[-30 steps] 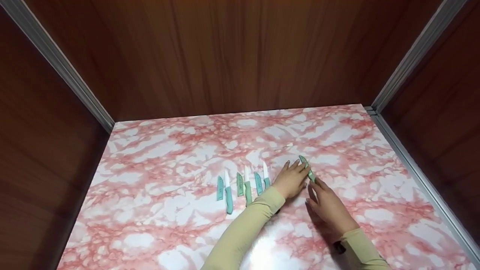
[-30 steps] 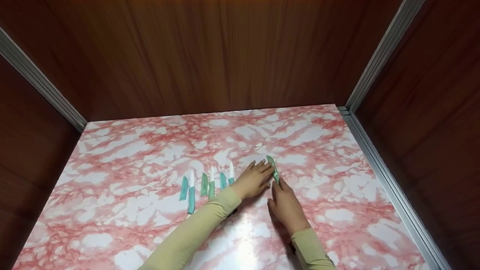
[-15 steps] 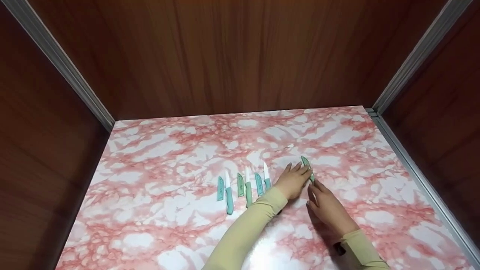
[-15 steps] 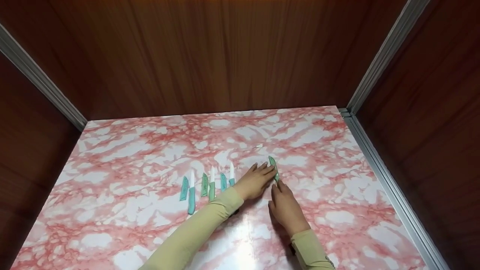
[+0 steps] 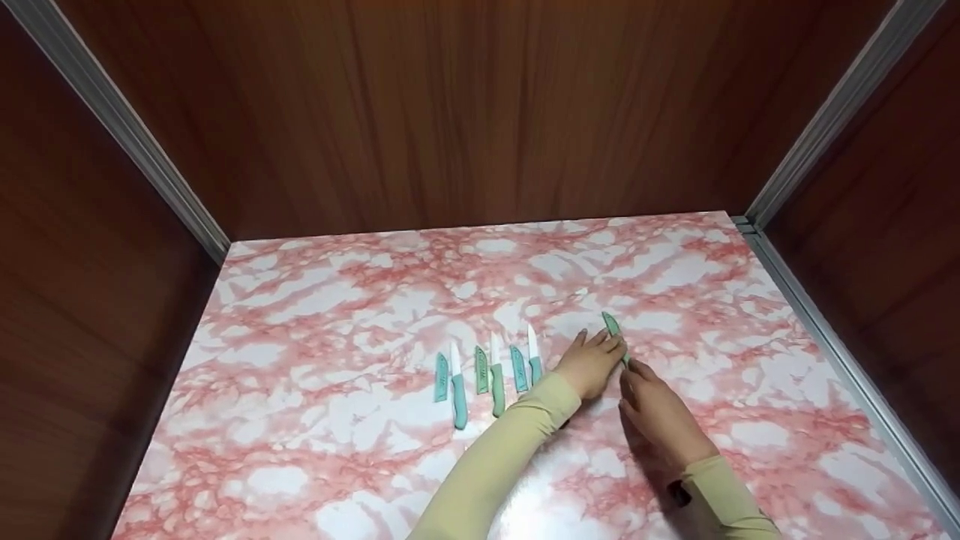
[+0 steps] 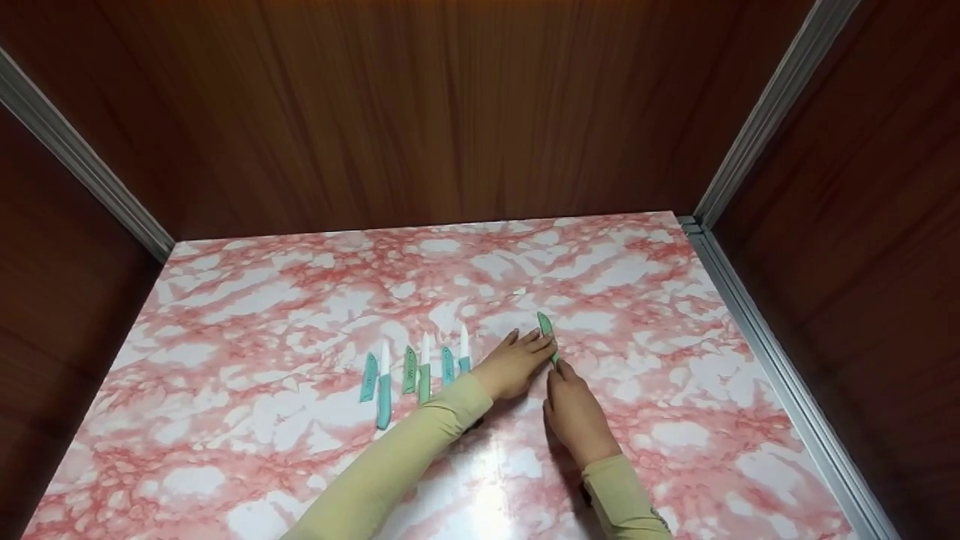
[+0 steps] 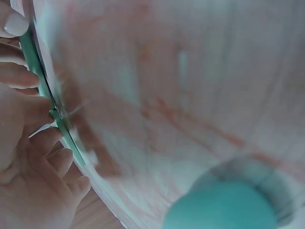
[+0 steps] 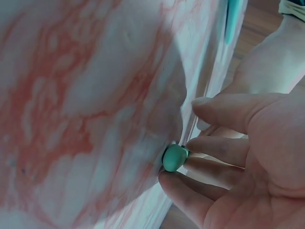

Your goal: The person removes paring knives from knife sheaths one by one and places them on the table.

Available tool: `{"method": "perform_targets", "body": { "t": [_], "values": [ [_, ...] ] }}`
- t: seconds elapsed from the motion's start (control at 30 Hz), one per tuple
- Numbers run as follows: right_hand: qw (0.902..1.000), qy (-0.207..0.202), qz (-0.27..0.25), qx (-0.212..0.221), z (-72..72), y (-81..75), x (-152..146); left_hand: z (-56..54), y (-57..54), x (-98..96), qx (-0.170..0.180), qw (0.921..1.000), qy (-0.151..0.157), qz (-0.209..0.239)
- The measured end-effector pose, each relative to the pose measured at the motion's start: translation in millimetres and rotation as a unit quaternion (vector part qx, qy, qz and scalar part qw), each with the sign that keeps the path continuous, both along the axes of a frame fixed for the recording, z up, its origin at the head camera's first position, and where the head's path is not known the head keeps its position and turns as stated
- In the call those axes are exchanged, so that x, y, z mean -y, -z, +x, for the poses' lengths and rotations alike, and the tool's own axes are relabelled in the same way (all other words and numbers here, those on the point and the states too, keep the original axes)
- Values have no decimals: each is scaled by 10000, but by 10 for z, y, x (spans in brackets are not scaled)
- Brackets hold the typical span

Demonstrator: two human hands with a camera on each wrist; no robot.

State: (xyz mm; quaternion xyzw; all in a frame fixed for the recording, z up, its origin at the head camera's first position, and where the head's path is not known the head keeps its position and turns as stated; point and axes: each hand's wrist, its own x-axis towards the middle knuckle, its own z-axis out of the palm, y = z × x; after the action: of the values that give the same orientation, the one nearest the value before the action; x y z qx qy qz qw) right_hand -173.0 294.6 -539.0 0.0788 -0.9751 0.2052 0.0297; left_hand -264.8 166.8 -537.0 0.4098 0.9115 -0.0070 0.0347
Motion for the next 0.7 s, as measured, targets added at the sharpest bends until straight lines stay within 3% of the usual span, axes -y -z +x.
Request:
{"method": "perform_targets", "body": {
  "t": [0.3,0.7],
  "values": [
    [9978,-5,36,-665,-68,26,0,7,-15,-17,-101,9999,20,-115],
    [9966,113,30,-814,-66,-8,24,4,-37,-1,20,10000,35,23]
  ]
}}
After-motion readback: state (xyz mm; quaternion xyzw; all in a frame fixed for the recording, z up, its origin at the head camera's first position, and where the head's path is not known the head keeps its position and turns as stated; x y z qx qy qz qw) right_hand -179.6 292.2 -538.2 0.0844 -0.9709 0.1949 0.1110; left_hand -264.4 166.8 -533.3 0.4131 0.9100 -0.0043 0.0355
